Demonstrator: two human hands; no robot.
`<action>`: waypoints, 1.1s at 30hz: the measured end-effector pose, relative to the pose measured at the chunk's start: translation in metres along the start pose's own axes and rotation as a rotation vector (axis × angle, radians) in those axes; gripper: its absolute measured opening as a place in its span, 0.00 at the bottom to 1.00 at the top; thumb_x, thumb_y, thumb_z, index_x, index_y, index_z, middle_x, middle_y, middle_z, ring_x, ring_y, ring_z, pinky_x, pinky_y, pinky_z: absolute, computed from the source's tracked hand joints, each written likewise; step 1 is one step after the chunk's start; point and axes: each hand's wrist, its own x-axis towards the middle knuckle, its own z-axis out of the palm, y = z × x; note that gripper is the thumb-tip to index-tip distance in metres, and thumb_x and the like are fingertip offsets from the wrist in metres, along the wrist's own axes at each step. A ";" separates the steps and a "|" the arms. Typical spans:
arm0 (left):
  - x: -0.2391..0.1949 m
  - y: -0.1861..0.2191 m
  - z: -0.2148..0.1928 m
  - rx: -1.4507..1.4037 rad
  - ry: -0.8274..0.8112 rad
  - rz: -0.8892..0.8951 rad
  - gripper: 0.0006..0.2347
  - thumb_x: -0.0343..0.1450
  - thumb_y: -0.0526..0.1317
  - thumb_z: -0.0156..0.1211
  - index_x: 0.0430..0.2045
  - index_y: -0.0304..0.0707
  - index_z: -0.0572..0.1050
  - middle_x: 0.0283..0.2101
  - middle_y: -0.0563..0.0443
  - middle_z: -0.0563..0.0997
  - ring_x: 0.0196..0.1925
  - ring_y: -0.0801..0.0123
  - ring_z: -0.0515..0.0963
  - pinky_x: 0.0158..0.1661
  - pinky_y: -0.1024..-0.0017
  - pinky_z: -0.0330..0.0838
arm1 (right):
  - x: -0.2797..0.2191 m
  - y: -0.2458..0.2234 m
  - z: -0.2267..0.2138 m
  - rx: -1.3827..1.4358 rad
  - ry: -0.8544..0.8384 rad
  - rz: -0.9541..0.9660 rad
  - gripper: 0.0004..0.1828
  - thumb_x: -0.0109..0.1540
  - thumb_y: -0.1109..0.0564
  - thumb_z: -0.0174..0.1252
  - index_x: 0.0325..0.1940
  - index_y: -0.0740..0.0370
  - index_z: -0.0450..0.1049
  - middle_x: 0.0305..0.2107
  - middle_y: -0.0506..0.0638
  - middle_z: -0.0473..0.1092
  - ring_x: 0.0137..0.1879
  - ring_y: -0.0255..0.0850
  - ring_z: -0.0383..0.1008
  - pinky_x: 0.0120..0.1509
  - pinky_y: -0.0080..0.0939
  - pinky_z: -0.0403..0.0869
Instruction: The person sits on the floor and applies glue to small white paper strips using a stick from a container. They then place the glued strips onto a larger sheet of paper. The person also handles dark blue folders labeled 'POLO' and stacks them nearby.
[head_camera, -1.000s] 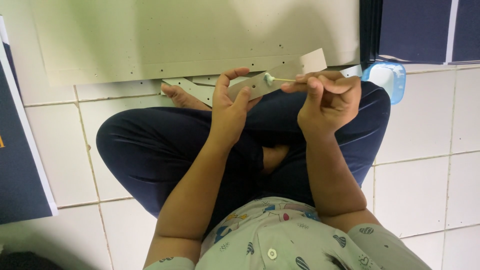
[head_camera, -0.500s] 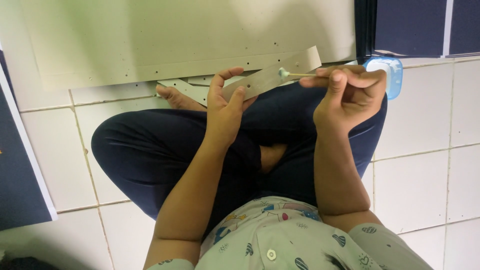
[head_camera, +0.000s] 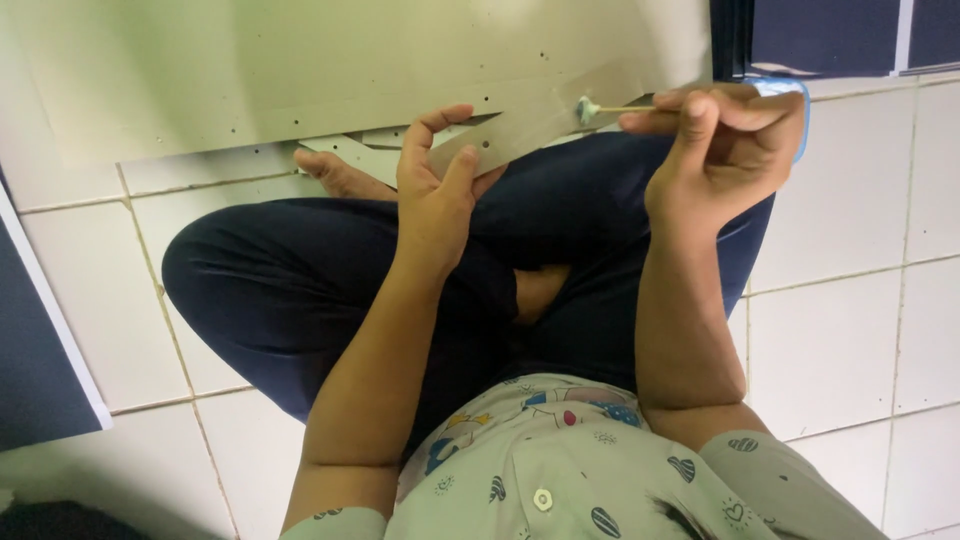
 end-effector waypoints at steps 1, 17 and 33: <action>0.000 0.000 0.001 0.000 -0.005 0.010 0.12 0.73 0.29 0.51 0.50 0.41 0.70 0.55 0.42 0.73 0.54 0.62 0.79 0.51 0.65 0.85 | 0.002 -0.001 -0.004 -0.005 0.003 -0.024 0.15 0.74 0.55 0.55 0.43 0.63 0.57 0.28 0.67 0.71 0.27 0.55 0.79 0.31 0.41 0.73; -0.011 -0.016 0.058 0.137 -0.201 -0.029 0.12 0.73 0.31 0.51 0.50 0.43 0.70 0.54 0.41 0.73 0.52 0.60 0.81 0.52 0.68 0.85 | 0.012 0.019 -0.109 -0.150 0.279 -0.070 0.21 0.73 0.48 0.58 0.41 0.67 0.60 0.28 0.72 0.71 0.24 0.60 0.77 0.25 0.47 0.72; -0.004 -0.068 0.155 0.297 -0.294 -0.284 0.12 0.70 0.32 0.50 0.47 0.42 0.73 0.58 0.47 0.71 0.53 0.59 0.78 0.51 0.65 0.87 | 0.001 0.099 -0.230 -0.369 0.425 0.040 0.18 0.73 0.51 0.58 0.41 0.67 0.61 0.31 0.68 0.75 0.29 0.54 0.81 0.34 0.50 0.84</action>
